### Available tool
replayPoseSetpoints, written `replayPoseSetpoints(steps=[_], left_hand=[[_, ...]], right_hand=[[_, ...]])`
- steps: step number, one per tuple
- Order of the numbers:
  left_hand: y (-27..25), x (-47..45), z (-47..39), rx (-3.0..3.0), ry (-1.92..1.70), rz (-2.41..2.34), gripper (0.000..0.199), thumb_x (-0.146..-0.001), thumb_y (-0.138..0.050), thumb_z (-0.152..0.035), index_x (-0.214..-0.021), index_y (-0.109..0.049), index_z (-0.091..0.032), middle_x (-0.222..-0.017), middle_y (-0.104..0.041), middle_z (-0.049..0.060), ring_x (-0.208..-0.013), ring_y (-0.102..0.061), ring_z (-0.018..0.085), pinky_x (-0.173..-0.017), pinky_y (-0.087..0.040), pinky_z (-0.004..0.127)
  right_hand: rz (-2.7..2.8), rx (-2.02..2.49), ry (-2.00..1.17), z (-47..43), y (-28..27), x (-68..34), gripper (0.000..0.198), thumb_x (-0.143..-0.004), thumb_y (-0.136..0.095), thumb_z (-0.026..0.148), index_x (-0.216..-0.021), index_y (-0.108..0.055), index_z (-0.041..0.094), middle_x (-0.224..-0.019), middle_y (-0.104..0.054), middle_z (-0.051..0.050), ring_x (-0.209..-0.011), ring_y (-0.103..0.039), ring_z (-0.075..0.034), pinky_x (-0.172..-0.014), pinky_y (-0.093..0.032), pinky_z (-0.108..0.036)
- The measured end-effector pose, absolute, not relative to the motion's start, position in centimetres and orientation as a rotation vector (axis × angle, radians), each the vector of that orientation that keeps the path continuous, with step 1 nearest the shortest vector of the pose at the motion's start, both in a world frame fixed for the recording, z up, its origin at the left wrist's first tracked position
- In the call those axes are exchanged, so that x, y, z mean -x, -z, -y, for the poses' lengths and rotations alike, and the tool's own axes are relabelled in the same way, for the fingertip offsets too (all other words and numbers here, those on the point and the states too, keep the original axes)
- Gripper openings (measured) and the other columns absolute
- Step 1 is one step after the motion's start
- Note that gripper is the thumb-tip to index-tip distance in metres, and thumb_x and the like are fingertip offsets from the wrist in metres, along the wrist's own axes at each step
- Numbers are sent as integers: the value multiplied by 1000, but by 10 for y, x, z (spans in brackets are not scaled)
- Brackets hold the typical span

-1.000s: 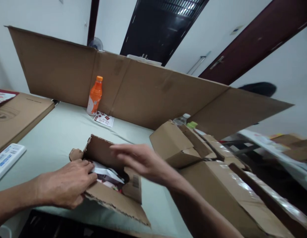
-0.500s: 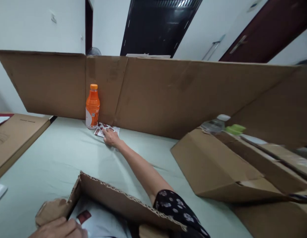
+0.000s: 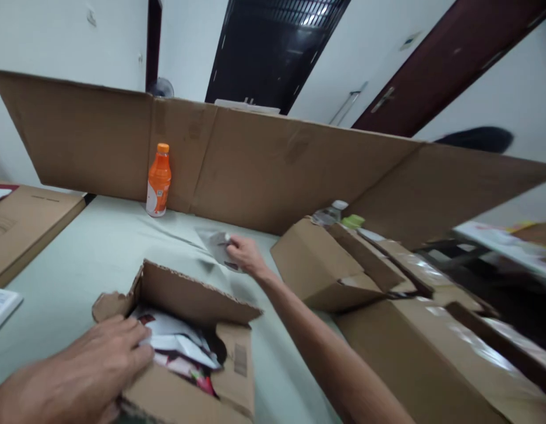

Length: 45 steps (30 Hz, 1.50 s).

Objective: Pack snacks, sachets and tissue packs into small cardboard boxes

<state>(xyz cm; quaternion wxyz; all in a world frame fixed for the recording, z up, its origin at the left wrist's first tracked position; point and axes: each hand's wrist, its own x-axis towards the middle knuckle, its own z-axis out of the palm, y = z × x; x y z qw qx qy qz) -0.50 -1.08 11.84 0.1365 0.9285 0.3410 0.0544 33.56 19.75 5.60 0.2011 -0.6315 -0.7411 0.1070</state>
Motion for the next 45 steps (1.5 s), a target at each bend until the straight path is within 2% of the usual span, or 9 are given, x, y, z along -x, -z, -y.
replayPoseSetpoints(steps=[7,10,15,18,25,31,34,39,45], left_hand=[[-124,-5,10,-2706,9,-995,38,-75,-57,-3,-108,-65,-20,-125,-68,11,-115,-63,32,-103,-51,47],[-131,-10,14,-2744,33,-1012,34,-78,-56,-4,-108,-65,-18,-122,-70,12,-110,-65,31,-99,-51,45],[-135,-12,19,-2759,45,-1065,29,-78,-57,-4,-103,-66,-17,-108,-71,9,-103,-65,29,-94,-52,41],[-130,-11,19,-2764,-9,-1075,21,-80,-58,-6,-97,-65,-18,-100,-70,7,-97,-65,27,-89,-53,39],[-124,10,43,-2791,-638,-943,31,-90,-53,-7,-115,-65,-20,-136,-66,11,-130,-60,28,-110,-51,44],[-107,42,38,-2438,-1225,-1261,52,-95,-59,-24,-145,-49,-26,-150,-57,10,-139,-56,30,-119,-46,48],[-88,38,17,-2333,-1122,-1232,56,-94,-61,-29,-147,-48,-19,-148,-60,14,-136,-60,30,-117,-49,46],[-82,27,-2,-2400,-1015,-1007,32,-98,-55,-29,-127,-64,-19,-123,-74,12,-125,-66,27,-108,-56,44],[-89,18,-9,-2404,-987,-1224,43,-101,-51,-35,-140,-56,-18,-131,-68,13,-122,-65,26,-108,-54,45]], right_hand=[[1446,926,-509,-58,-155,-356,6,-78,-73,29,-76,-68,27,-74,-69,2,-70,-63,-17,-73,-55,-33],[1765,927,-428,-19,-178,-323,10,-85,-67,22,-79,-72,27,-71,-67,2,-61,-58,-15,-62,-49,-28],[2584,1345,-348,-16,-158,-258,36,-90,-50,11,-117,-70,23,-88,-77,-3,-72,-69,-19,-62,-44,-27],[2885,1564,-263,-34,-134,-229,39,-89,-54,9,-123,-67,20,-100,-80,-10,-88,-75,-25,-66,-45,-27],[2797,1441,-271,-22,-117,-248,38,-97,-53,18,-133,-63,19,-113,-79,-12,-100,-75,-26,-80,-53,-32],[2203,1347,98,-18,-128,-281,36,-97,-54,32,-127,-68,19,-134,-70,-16,-123,-63,-32,-105,-48,-46],[2212,1620,-136,-45,-128,-280,36,-92,-57,29,-123,-72,18,-119,-76,-15,-110,-68,-32,-94,-51,-41],[2294,1611,-445,-80,-126,-280,23,-87,-57,26,-89,-79,19,-78,-77,-1,-74,-69,-19,-66,-49,-25],[2294,1350,-494,-28,-131,-295,40,-104,-42,36,-114,-78,22,-110,-80,-5,-101,-72,-23,-87,-54,-33]])
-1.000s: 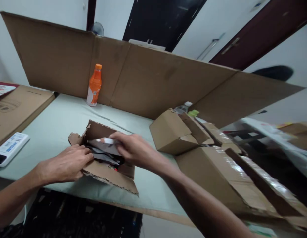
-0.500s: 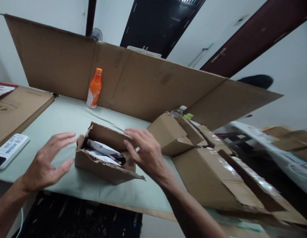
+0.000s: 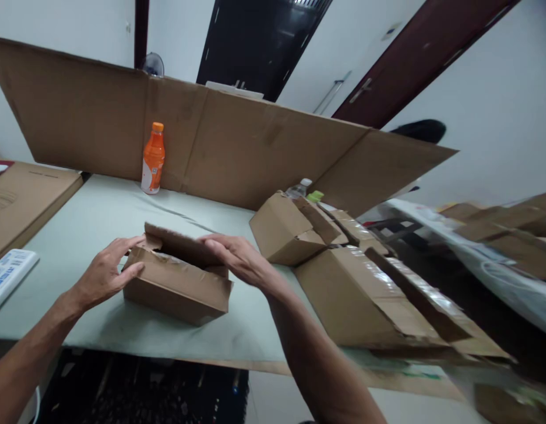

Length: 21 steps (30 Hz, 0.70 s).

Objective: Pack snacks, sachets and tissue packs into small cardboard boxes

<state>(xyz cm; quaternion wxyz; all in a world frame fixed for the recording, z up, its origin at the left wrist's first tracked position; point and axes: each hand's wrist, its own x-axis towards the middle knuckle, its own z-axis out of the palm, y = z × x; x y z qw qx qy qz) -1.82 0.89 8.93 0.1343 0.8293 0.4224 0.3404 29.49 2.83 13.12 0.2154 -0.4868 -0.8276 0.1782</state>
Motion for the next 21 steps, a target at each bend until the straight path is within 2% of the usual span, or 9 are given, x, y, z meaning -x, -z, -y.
replayPoseSetpoints(steps=[3,6,9,12,14,17,21], left_hand=[[-82,10,-12,-2399,-1016,-1341,44,-101,-50,-33,-142,-56,-20,-140,-58,14,-133,-57,28,-114,-49,50],[-76,10,-11,-2408,-1024,-1335,38,-102,-50,-33,-136,-62,-22,-156,-43,14,-143,-48,31,-116,-48,52],[-77,19,-6,-2497,-881,-1132,33,-104,-48,-33,-129,-68,-24,-156,-50,12,-147,-45,32,-119,-46,53],[-78,33,-2,-2580,-731,-1010,38,-104,-53,-33,-139,-62,-25,-160,-49,11,-153,-39,33,-122,-42,55],[-77,40,-3,-2621,-718,-999,41,-103,-53,-32,-143,-59,-26,-161,-47,11,-153,-39,33,-122,-43,55],[-73,44,-11,-2682,-802,-989,43,-103,-55,-32,-145,-57,-31,-159,-51,9,-151,-43,33,-121,-44,55],[-66,36,-19,-2747,-911,-979,51,-101,-57,-29,-151,-50,-39,-160,-50,5,-149,-46,33,-121,-45,56]], right_hand=[[2440,1203,-387,9,-112,-297,44,-103,-49,46,-132,-71,22,-137,-71,-12,-126,-65,-29,-105,-50,-45],[2513,1188,-101,32,-81,-298,65,-95,-63,48,-151,-55,16,-157,-53,-20,-146,-47,-36,-118,-37,-57],[2559,1166,-26,37,-62,-304,69,-95,-64,46,-156,-48,19,-162,-45,-19,-151,-40,-36,-123,-26,-62],[2611,1158,-165,24,-63,-314,69,-94,-64,49,-157,-47,26,-164,-44,-14,-154,-34,-36,-124,-18,-66],[2609,1142,-294,8,-69,-318,74,-91,-69,51,-157,-47,26,-166,-42,-13,-156,-30,-37,-124,-19,-66],[2559,1056,-455,-16,-77,-318,75,-88,-74,50,-154,-52,24,-166,-41,-13,-157,-28,-33,-125,-25,-58],[2498,1043,-451,-20,-77,-321,67,-88,-74,44,-149,-57,22,-162,-48,-12,-155,-33,-30,-123,-30,-56]])
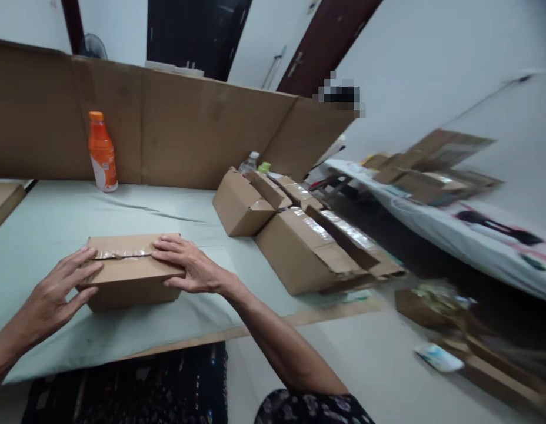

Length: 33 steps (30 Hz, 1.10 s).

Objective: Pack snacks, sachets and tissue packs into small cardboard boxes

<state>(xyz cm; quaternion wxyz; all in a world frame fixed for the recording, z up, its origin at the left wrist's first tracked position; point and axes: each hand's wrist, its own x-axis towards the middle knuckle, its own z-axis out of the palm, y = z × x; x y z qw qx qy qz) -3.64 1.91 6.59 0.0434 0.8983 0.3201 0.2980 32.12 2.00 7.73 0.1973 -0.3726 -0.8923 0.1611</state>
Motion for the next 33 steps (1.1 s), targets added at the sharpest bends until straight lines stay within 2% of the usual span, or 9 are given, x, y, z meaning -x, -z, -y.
replayPoseSetpoints(steps=[3,6,9,12,16,18,23,29,33], left_hand=[[-64,17,-22,-2761,-922,-902,52,-100,-57,-23,-150,-51,-37,-161,-48,6,-150,-44,33,-121,-44,56],[-64,-26,-29,-2710,-887,-728,45,-100,-55,-19,-144,-58,-28,-160,-49,11,-152,-42,33,-121,-44,56],[-61,-96,-44,-2567,-827,-507,38,-100,-51,-17,-135,-64,-21,-157,-52,14,-153,-40,30,-122,-42,57],[-49,-183,-60,-2438,-807,-465,35,-96,-56,-15,-128,-67,-24,-153,-56,10,-147,-49,28,-122,-44,52],[-17,-290,-62,-2270,-942,-702,60,-92,-64,-14,-149,-48,-21,-160,-42,16,-153,-36,35,-127,-32,60],[1,-327,-55,-2203,-948,-776,63,-94,-67,-20,-153,-43,-19,-160,-40,18,-150,-38,38,-122,-36,64],[27,-366,-43,-2236,-812,-729,47,-99,-68,-36,-142,-56,-20,-150,-53,13,-131,-57,33,-107,-51,58],[24,-371,-58,-2373,-614,-648,44,-100,-67,-37,-139,-58,-19,-145,-57,13,-126,-61,31,-104,-54,55],[19,-350,-55,-2474,-437,-536,44,-100,-67,-37,-139,-58,-19,-145,-57,13,-127,-60,31,-105,-53,55]], right_hand=[[2416,1129,-347,9,-70,-335,56,-93,-67,36,-146,-59,18,-159,-51,-14,-153,-39,-30,-119,-36,-56],[2266,1253,-189,55,-57,-363,50,-97,-62,33,-145,-59,19,-155,-56,-13,-149,-45,-29,-116,-41,-53],[2075,1424,86,105,-43,-398,46,-100,-59,32,-145,-57,21,-150,-61,-13,-144,-51,-28,-111,-44,-50],[1865,1646,427,139,-30,-428,41,-103,-56,33,-142,-58,21,-143,-66,-14,-136,-59,-28,-103,-47,-45],[1584,1981,765,141,-22,-452,35,-104,-53,35,-131,-66,16,-135,-71,-17,-125,-65,-32,-91,-47,-42],[1469,2123,800,125,-21,-458,35,-104,-53,35,-127,-68,14,-133,-72,-18,-123,-65,-34,-88,-46,-43],[1320,2331,664,83,-27,-463,38,-102,-54,33,-129,-67,10,-140,-67,-22,-126,-59,-38,-89,-45,-49],[1365,2288,563,73,-23,-480,54,-97,-57,41,-142,-57,10,-149,-58,-24,-134,-53,-41,-96,-48,-53],[1381,2011,693,97,-10,-479,63,-97,-57,47,-149,-48,11,-155,-48,-28,-140,-50,-40,-99,-50,-52]])
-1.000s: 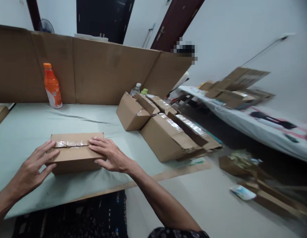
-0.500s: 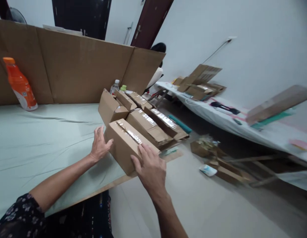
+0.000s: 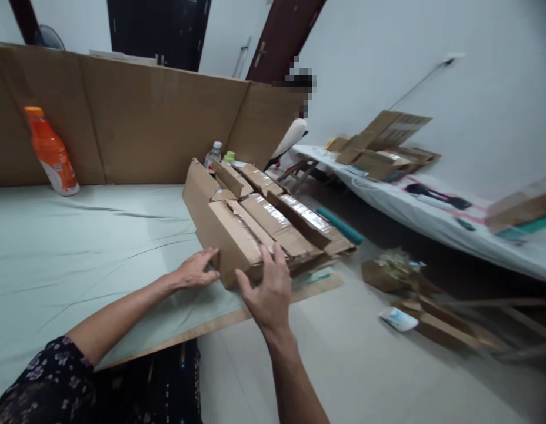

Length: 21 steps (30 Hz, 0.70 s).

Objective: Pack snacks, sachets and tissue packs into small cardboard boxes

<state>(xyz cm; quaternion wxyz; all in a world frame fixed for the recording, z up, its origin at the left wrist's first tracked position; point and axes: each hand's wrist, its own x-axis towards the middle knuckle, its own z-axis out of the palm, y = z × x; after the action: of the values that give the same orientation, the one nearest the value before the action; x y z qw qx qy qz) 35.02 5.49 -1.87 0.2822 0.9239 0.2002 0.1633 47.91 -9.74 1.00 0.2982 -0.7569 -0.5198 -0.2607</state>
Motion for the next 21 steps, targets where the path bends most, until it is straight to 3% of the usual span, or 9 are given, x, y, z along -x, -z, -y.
replayPoseSetpoints(steps=[3,6,9,14,21], left_hand=[[16,-309,-48,-2552,-320,-507,49,-99,-68,-40,-142,-56,-20,-153,-51,14,-135,-54,33,-111,-48,59],[15,-249,-48,-2618,-239,-657,55,-98,-68,-39,-147,-53,-19,-162,-43,17,-150,-40,38,-120,-36,62],[16,-183,-49,-2657,-184,-909,55,-100,-61,-35,-150,-51,-15,-166,-36,22,-157,-27,41,-123,-29,61],[25,-101,-16,-2706,-89,-1167,55,-102,-54,-40,-153,-49,-18,-167,-33,23,-157,-26,44,-123,-22,67],[37,-75,38,-2743,-64,-1223,63,-101,-54,-51,-158,-44,-25,-169,-34,16,-158,-24,42,-125,-16,68]], right_hand=[[1318,1855,873,129,1,-455,53,-99,-60,34,-146,-50,13,-155,-47,-28,-141,-50,-40,-102,-48,-52],[1440,1750,815,149,16,-425,48,-99,-59,24,-146,-50,19,-149,-55,-24,-134,-57,-37,-102,-48,-50],[1675,1651,545,136,32,-398,46,-102,-54,30,-147,-48,21,-146,-59,-20,-133,-58,-33,-104,-47,-49],[1963,1861,224,68,51,-356,56,-100,-53,44,-150,-53,19,-159,-49,-20,-147,-45,-36,-108,-44,-51],[2217,2127,69,71,66,-325,56,-102,-52,41,-155,-51,22,-164,-43,-17,-152,-38,-35,-121,-29,-56]])
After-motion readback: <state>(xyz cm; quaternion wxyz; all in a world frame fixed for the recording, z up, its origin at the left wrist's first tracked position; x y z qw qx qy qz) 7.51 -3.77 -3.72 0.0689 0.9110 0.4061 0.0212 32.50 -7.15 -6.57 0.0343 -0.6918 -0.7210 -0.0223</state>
